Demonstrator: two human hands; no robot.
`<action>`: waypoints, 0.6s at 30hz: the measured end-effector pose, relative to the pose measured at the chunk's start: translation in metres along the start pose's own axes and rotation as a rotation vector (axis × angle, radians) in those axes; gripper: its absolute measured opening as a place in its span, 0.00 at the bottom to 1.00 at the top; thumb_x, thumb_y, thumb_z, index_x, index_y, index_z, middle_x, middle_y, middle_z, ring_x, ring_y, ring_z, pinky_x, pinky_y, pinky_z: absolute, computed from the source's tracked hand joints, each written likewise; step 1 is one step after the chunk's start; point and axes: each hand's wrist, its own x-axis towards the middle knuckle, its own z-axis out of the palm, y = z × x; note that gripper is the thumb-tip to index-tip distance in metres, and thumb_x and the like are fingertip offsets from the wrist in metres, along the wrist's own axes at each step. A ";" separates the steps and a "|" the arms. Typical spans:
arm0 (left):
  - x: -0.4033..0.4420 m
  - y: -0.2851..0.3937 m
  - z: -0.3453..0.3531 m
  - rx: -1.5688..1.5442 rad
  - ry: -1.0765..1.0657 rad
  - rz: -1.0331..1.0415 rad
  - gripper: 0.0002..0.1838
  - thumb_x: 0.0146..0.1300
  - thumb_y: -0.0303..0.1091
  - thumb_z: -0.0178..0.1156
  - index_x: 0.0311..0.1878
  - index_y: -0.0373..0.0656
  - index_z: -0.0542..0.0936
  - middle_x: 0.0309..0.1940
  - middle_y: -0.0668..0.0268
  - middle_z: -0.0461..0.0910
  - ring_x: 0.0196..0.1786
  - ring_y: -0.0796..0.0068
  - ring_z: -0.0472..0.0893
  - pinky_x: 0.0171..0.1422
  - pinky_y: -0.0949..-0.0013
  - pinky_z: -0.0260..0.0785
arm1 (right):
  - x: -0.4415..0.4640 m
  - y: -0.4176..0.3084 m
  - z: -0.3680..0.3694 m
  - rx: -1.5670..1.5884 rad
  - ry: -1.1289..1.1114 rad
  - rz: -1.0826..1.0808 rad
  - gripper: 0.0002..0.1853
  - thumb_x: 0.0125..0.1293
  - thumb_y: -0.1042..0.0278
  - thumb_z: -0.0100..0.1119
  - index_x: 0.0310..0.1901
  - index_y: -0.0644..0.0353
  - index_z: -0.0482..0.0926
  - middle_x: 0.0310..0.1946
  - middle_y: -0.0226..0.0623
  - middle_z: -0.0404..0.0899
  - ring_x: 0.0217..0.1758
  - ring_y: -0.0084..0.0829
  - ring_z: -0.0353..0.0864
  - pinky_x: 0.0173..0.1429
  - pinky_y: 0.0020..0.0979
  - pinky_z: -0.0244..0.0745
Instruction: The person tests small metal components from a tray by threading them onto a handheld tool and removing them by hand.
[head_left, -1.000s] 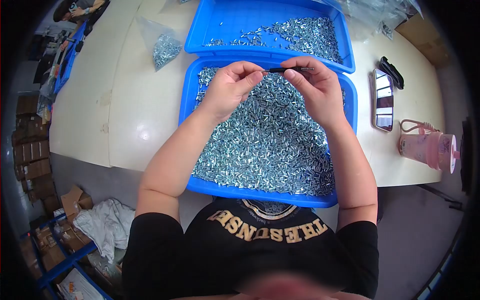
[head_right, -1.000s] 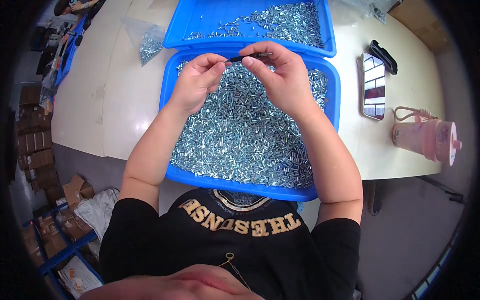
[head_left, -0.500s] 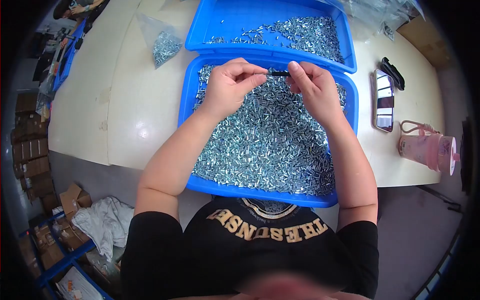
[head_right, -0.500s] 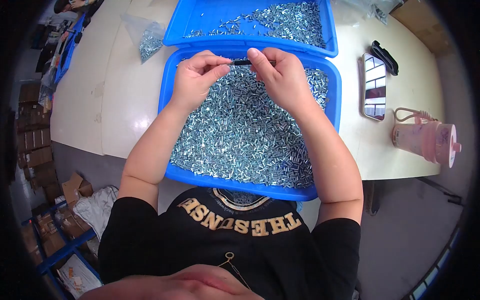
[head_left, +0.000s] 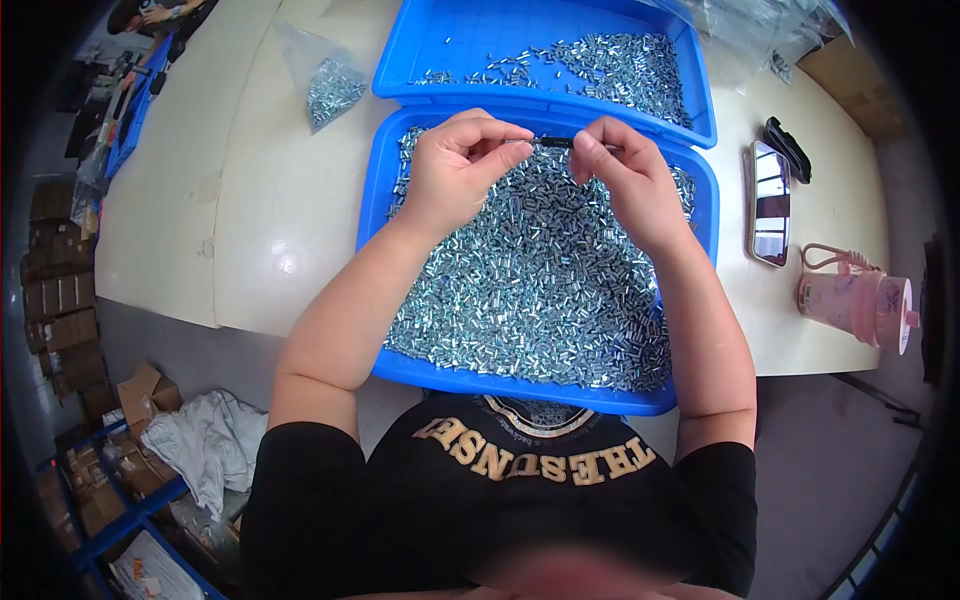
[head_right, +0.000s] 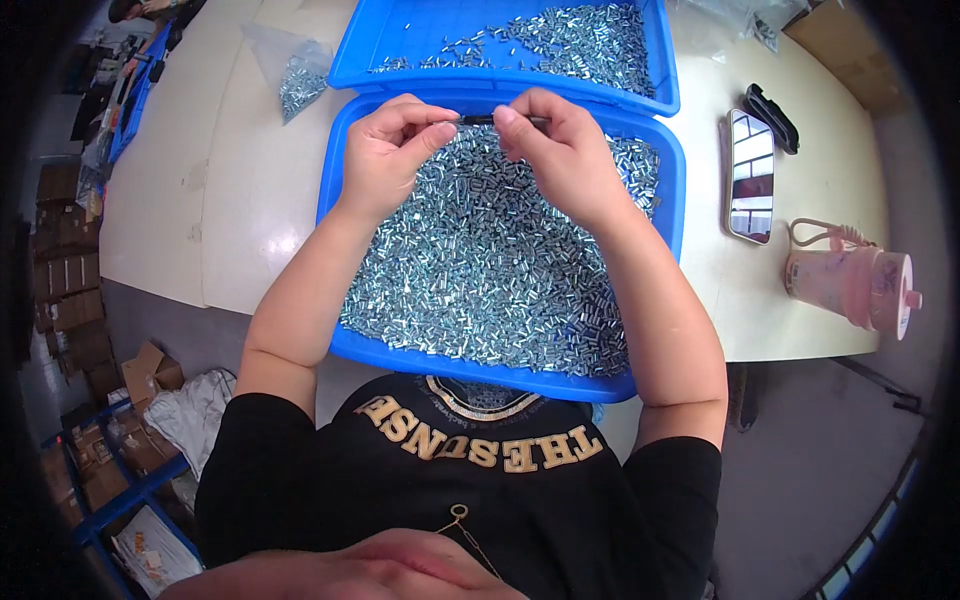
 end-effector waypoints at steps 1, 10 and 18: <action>0.000 0.000 0.000 0.008 -0.005 0.008 0.05 0.51 0.26 0.66 0.33 0.41 0.82 0.24 0.74 0.74 0.25 0.87 0.67 0.28 0.81 0.57 | 0.000 0.002 -0.008 -0.114 -0.132 0.017 0.15 0.65 0.57 0.52 0.27 0.60 0.73 0.21 0.25 0.72 0.25 0.16 0.68 0.29 0.20 0.62; -0.001 0.001 0.001 0.003 -0.021 0.011 0.04 0.52 0.26 0.66 0.32 0.40 0.82 0.23 0.74 0.73 0.24 0.88 0.66 0.27 0.82 0.57 | 0.002 0.002 -0.012 -0.002 -0.139 0.082 0.12 0.64 0.60 0.54 0.34 0.61 0.73 0.26 0.28 0.74 0.28 0.18 0.71 0.33 0.19 0.65; 0.000 -0.001 0.001 -0.029 0.012 0.026 0.04 0.52 0.26 0.65 0.32 0.40 0.82 0.23 0.74 0.72 0.24 0.88 0.66 0.27 0.82 0.57 | -0.001 0.003 -0.004 0.055 -0.131 -0.031 0.15 0.63 0.54 0.54 0.36 0.61 0.74 0.27 0.28 0.75 0.27 0.17 0.70 0.32 0.19 0.64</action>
